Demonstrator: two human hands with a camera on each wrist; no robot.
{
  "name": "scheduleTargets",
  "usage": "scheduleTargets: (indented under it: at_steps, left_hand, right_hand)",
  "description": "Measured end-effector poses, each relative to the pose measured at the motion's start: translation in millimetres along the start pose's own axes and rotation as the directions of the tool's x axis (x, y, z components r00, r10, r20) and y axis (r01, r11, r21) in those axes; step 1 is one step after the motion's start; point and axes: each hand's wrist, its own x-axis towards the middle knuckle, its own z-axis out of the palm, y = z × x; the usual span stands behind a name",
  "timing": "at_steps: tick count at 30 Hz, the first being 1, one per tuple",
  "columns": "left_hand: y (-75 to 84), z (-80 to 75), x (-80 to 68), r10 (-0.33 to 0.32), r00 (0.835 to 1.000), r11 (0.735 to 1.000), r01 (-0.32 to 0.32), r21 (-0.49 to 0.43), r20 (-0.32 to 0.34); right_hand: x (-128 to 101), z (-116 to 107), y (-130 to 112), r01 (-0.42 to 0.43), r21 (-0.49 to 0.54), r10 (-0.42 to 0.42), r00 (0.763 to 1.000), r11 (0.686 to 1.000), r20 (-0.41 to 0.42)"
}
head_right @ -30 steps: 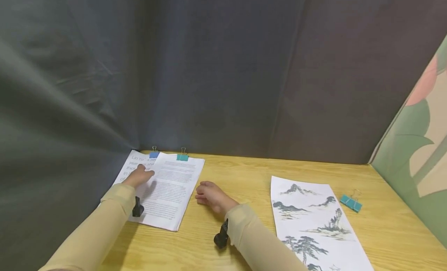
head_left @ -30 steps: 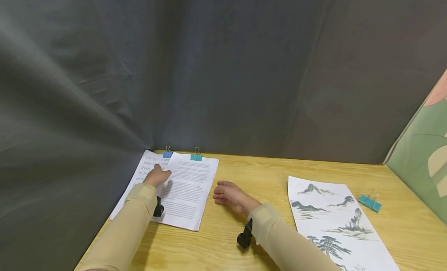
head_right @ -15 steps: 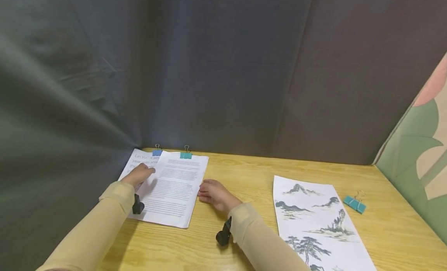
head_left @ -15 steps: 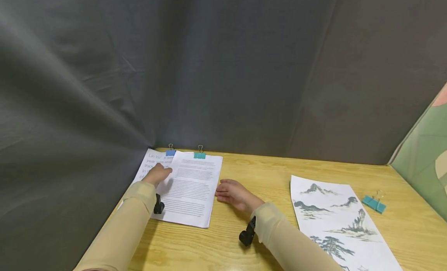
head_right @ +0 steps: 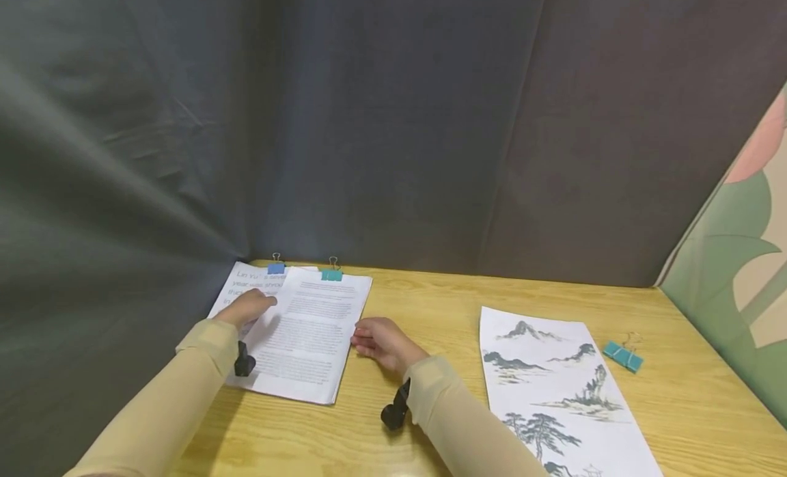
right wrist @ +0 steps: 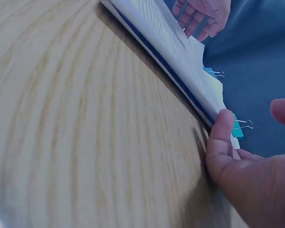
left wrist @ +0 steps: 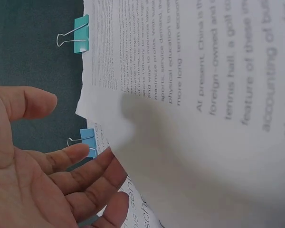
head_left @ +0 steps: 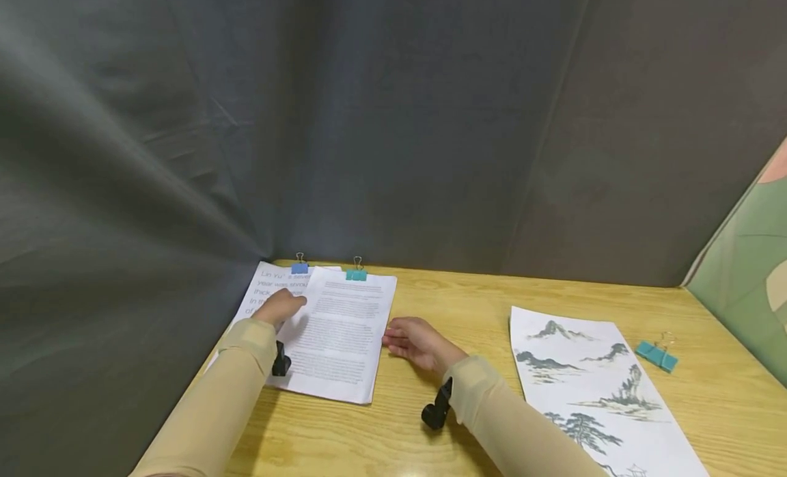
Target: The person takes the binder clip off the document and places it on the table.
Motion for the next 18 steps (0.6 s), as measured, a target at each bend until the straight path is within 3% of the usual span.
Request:
scheduleTargets:
  at_steps: [6, 18]
  left_hand:
    - [-1.0, 4.6, 0.0, -0.013, 1.0, 1.0, 0.013, -0.002, 0.028]
    - [4.3, 12.9, 2.6, -0.011, 0.997, 1.0, 0.009, 0.022, 0.074]
  right_hand:
    - [-2.8, -4.7, 0.2, 0.003, -0.076, -0.003, 1.0, 0.997, 0.005]
    - [-5.5, -20.9, -3.9, 0.007, -0.111, -0.007, 1.0, 0.994, 0.006]
